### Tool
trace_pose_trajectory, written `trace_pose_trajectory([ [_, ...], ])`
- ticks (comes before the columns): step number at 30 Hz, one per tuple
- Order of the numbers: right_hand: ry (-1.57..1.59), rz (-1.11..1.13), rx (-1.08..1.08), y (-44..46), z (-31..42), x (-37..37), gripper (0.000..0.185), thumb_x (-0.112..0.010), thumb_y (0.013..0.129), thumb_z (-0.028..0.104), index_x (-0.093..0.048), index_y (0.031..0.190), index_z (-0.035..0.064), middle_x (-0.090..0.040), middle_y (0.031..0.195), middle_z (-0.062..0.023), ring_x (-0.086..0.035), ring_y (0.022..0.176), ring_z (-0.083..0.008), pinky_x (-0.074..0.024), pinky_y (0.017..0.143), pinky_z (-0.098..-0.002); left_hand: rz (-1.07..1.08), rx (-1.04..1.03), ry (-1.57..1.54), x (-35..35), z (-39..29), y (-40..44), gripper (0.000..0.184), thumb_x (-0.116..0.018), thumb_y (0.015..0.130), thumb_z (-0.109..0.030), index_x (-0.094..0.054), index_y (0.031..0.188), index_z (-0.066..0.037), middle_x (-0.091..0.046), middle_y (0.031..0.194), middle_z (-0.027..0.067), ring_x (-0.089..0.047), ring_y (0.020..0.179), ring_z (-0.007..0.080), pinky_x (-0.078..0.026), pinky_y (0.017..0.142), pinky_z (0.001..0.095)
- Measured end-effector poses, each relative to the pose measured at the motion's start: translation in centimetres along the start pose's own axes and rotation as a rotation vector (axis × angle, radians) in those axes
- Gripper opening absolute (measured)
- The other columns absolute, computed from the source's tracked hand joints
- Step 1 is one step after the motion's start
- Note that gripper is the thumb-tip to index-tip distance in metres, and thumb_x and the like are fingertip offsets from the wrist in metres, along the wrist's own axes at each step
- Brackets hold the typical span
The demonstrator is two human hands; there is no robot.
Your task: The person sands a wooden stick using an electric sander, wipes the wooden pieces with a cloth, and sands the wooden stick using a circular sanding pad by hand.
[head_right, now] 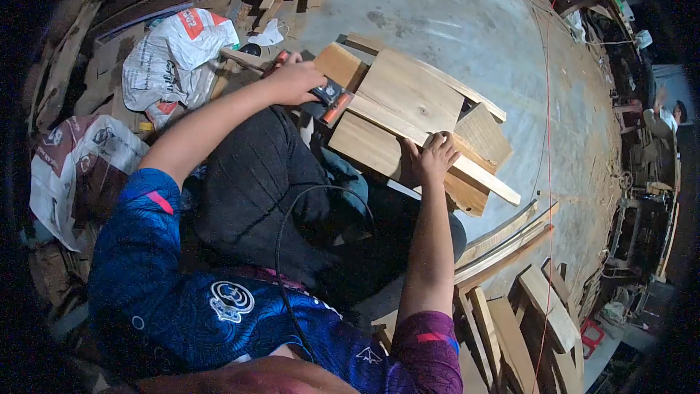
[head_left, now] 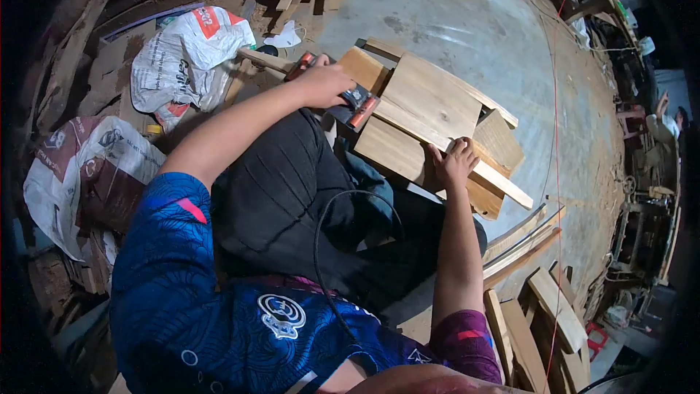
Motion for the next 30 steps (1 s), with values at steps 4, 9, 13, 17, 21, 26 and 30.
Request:
trace_pose_trajectory([
  [4,0.045,0.083,-0.031,0.0,0.2,0.2,0.091,-0.062,0.082,0.071,-0.043,0.134,-0.0009,-0.035,0.147,-0.0203,-0.03,0.142,-0.0403,-0.0151,0.113,-0.0678,0.016,0.294,0.056,2.1,7.2,-4.0,0.032,-0.071,0.082,-0.035,-0.067,0.11,-0.02,-0.064,0.111,0.0038,-0.057,0.114,0.0265,-0.038,0.094,0.0537],
  [9,0.053,0.056,-0.026,-0.1,0.4,0.6,0.093,-0.06,0.081,0.073,-0.044,0.132,-0.0027,-0.035,0.146,-0.0201,-0.03,0.141,-0.0418,-0.0145,0.113,-0.0684,0.038,0.735,0.072,2.1,17.7,-10.9,0.036,-0.066,0.09,-0.038,-0.063,0.121,-0.02,-0.06,0.122,0.0065,-0.055,0.119,0.0316,-0.04,0.093,0.0589],
  [13,0.034,0.016,-0.017,-0.1,0.8,0.9,0.085,-0.061,0.082,0.07,-0.046,0.13,0.0009,-0.038,0.144,-0.0186,-0.032,0.14,-0.0405,-0.0147,0.113,-0.0669,0.001,0.438,0.016,0.7,15.6,-7.0,0.03,-0.07,0.086,-0.025,-0.064,0.109,-0.006,-0.064,0.113,0.0164,-0.059,0.11,0.0372,-0.046,0.093,0.0481],
  [17,0.022,0.035,-0.03,-0.1,0.6,0.6,0.087,-0.06,0.083,0.071,-0.045,0.132,0.0005,-0.038,0.145,-0.0192,-0.031,0.141,-0.0382,-0.0148,0.113,-0.0669,0.126,0.22,-0.037,-0.6,3.1,1.5,0.021,-0.061,0.081,-0.015,-0.069,0.097,-0.005,-0.07,0.104,0.0172,-0.065,0.101,0.0382,-0.05,0.088,0.0503],
  [21,0.021,0.03,-0.052,-0.1,0.1,0.7,0.091,-0.057,0.082,0.074,-0.043,0.136,0.0009,-0.036,0.147,-0.0191,-0.03,0.142,-0.0379,-0.0132,0.114,-0.0661,-0.007,0.011,0.047,-1.4,-5.4,2.7,0.021,-0.067,0.08,-0.019,-0.065,0.099,-0.011,-0.066,0.1,0.0081,-0.061,0.102,0.0304,-0.043,0.09,0.0497],
  [26,0.048,0.048,-0.029,-0.2,0.5,1.2,0.098,-0.057,0.081,0.076,-0.042,0.136,-0.0032,-0.036,0.146,-0.0197,-0.032,0.139,-0.0402,-0.0152,0.114,-0.064,0.023,0.36,-0.074,-0.1,5.7,-1.6,0.024,-0.069,0.084,-0.024,-0.065,0.098,-0.005,-0.069,0.094,0.0184,-0.065,0.096,0.0391,-0.05,0.083,0.0505],
  [30,0.022,-0.025,-0.009,-0.3,0.6,1.7,0.094,-0.054,0.081,0.076,-0.046,0.133,-0.0022,-0.038,0.145,-0.0211,-0.035,0.136,-0.0405,-0.0171,0.113,-0.0634,-0.005,0.514,0.01,1.7,14.5,-7.4,0.032,-0.067,0.09,-0.032,-0.062,0.101,-0.002,-0.068,0.102,0.0207,-0.064,0.099,0.0403,-0.05,0.084,0.0507],
])
Point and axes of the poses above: each hand's wrist, its own y-axis towards the middle knuckle, its own x-axis out of the back of the hand, z = x × y, the point moved 9 cm from there along y, towards the middle knuckle
